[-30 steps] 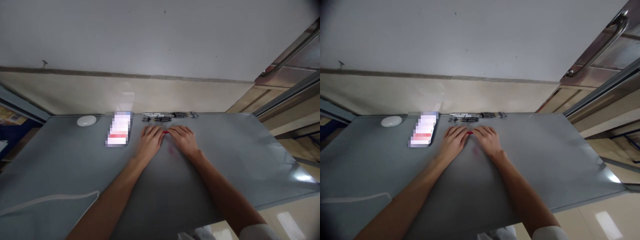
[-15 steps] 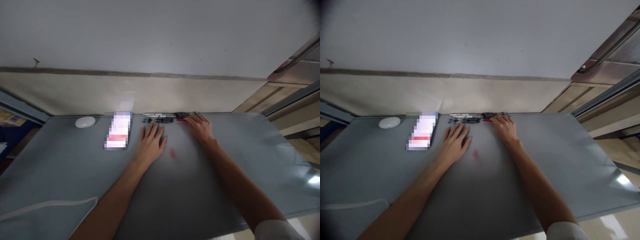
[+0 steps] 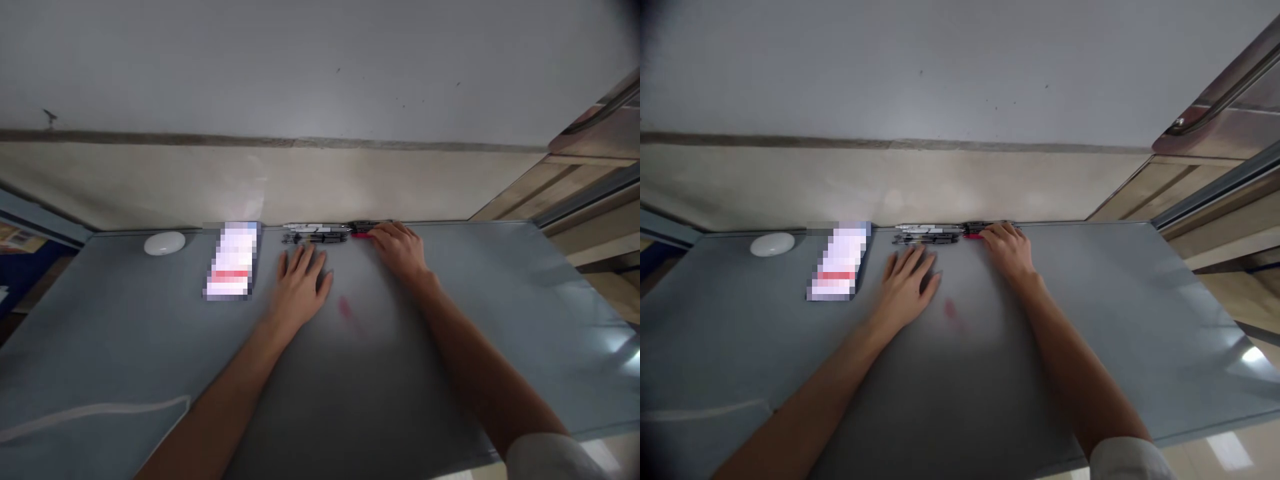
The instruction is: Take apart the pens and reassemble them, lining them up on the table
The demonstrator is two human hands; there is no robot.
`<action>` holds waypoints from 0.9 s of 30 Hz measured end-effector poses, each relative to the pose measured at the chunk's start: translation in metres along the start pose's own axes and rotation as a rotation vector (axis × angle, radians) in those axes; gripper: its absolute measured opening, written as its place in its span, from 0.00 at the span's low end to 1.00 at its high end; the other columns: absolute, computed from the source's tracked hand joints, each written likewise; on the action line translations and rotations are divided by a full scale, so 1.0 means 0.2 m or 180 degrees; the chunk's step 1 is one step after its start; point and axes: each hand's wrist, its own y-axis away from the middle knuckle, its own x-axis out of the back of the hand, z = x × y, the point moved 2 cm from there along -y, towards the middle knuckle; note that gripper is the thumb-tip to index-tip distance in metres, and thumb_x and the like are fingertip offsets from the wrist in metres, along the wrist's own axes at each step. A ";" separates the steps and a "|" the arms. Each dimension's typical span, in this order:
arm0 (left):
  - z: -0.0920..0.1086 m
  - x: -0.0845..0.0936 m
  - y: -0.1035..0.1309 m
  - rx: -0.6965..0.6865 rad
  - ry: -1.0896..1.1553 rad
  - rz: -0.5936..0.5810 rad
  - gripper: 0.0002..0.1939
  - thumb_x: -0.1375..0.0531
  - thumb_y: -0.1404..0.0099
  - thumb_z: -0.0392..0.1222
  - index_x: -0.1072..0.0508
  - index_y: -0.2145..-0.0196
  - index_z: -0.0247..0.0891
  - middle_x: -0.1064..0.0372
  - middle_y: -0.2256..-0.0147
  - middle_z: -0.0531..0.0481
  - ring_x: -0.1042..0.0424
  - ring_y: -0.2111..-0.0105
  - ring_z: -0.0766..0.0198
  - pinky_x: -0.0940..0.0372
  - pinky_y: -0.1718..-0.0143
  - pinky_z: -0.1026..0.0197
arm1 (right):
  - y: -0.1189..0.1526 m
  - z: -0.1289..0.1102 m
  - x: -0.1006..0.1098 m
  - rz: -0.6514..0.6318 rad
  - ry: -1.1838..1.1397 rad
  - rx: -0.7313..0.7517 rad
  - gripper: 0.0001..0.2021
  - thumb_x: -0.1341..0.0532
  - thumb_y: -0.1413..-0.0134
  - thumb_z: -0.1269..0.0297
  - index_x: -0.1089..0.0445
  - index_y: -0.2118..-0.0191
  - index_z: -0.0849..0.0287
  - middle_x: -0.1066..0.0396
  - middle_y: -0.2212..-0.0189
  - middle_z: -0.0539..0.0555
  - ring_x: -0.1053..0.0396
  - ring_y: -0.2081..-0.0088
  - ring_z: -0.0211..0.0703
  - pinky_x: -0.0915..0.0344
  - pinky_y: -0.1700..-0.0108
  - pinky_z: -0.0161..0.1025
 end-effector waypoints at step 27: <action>0.01 0.01 0.01 0.0021 -0.0038 0.0051 0.23 0.49 0.31 0.49 0.34 0.42 0.39 0.42 0.38 0.39 0.44 0.38 0.44 0.54 0.38 0.35 | 0.18 -0.35 0.05 -0.0506 -0.0899 0.0485 0.20 0.47 0.38 0.54 0.35 0.43 0.51 0.37 0.40 0.56 0.42 0.38 0.51 0.47 0.36 0.53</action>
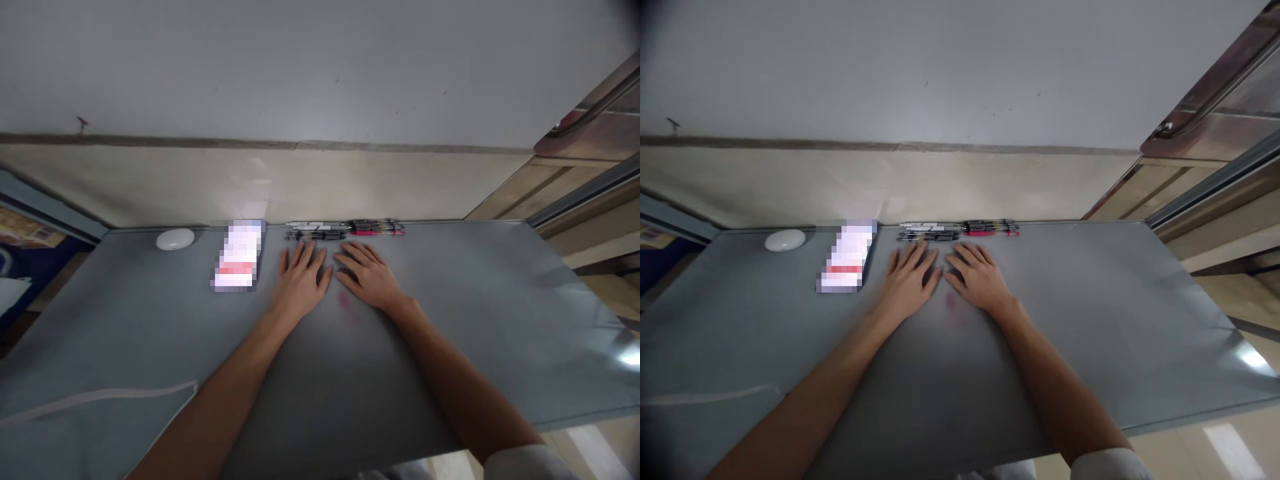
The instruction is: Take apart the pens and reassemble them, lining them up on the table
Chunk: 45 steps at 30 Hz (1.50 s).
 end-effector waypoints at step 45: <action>-0.17 -0.03 -0.21 -0.0582 0.0167 0.0113 0.16 0.50 0.31 0.34 0.26 0.52 0.36 0.30 0.58 0.42 0.34 0.56 0.53 0.36 0.52 0.52 | -0.02 -0.01 0.03 0.0327 -0.0493 0.0086 0.16 0.46 0.38 0.62 0.30 0.48 0.52 0.31 0.45 0.53 0.35 0.43 0.45 0.42 0.38 0.47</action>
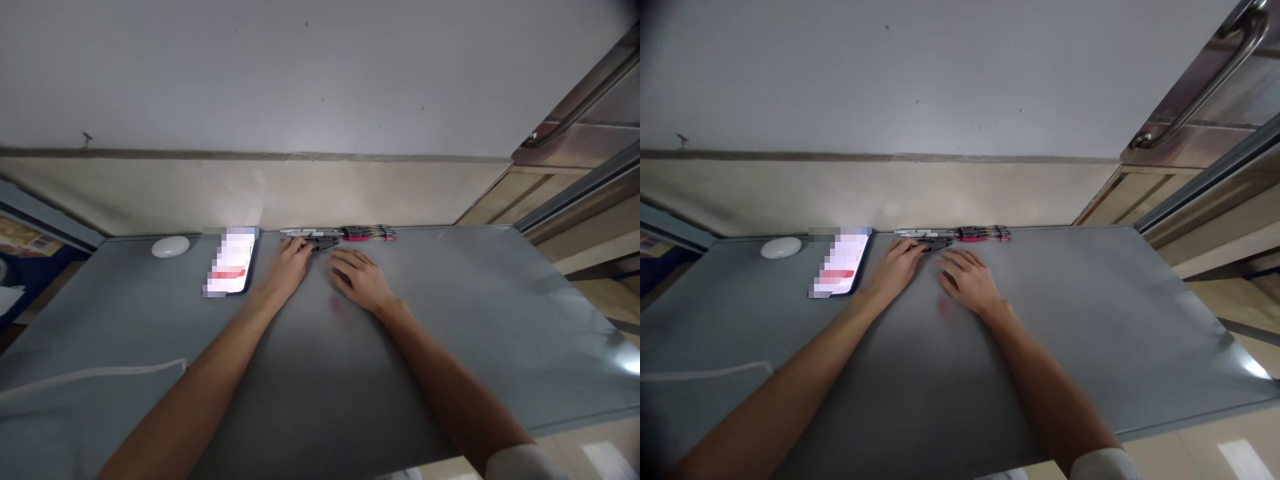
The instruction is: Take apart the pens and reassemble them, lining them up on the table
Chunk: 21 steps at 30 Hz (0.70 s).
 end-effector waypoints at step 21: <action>0.14 0.06 0.02 0.1726 0.4519 -0.1225 0.13 0.40 0.37 0.48 0.23 0.62 0.37 0.29 0.68 0.50 0.33 0.70 0.67 0.40 0.64 0.62 | -0.14 0.05 -0.03 0.1222 -0.4751 -0.2327 0.11 0.30 0.58 0.58 0.26 0.67 0.53 0.24 0.67 0.48 0.26 0.65 0.37 0.28 0.55 0.40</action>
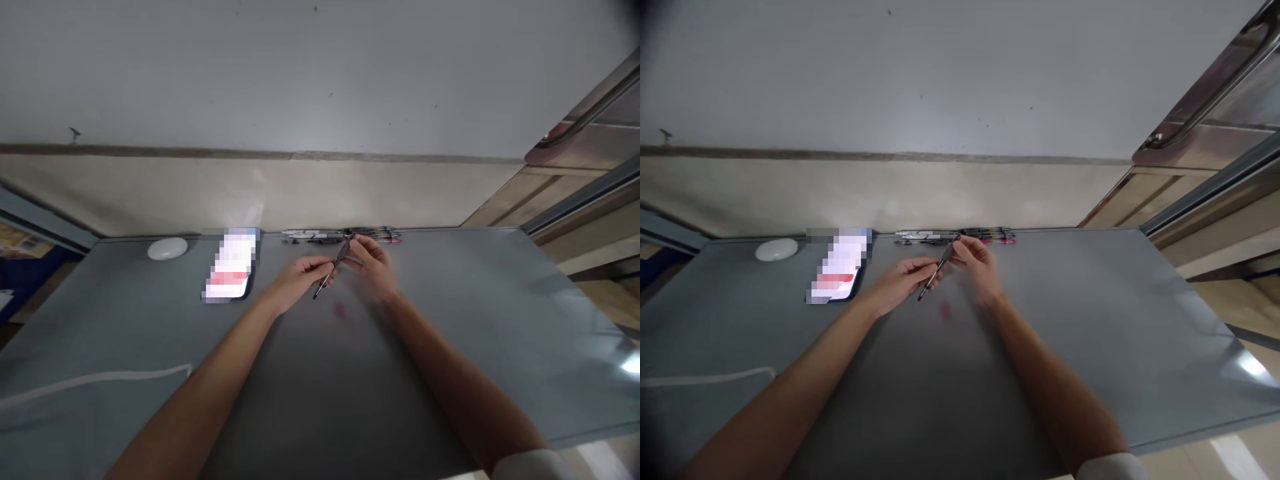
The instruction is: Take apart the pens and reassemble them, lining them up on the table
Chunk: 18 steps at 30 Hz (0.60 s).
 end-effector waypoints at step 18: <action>-0.08 0.02 -0.01 0.0007 -0.0089 0.0465 0.18 0.33 0.46 0.49 0.21 0.59 0.39 0.27 0.71 0.50 0.31 0.70 0.66 0.38 0.66 0.62 | -0.05 0.07 0.00 0.0249 -0.0146 0.0204 0.12 0.30 0.61 0.62 0.33 0.69 0.52 0.29 0.70 0.43 0.30 0.68 0.34 0.31 0.66 0.33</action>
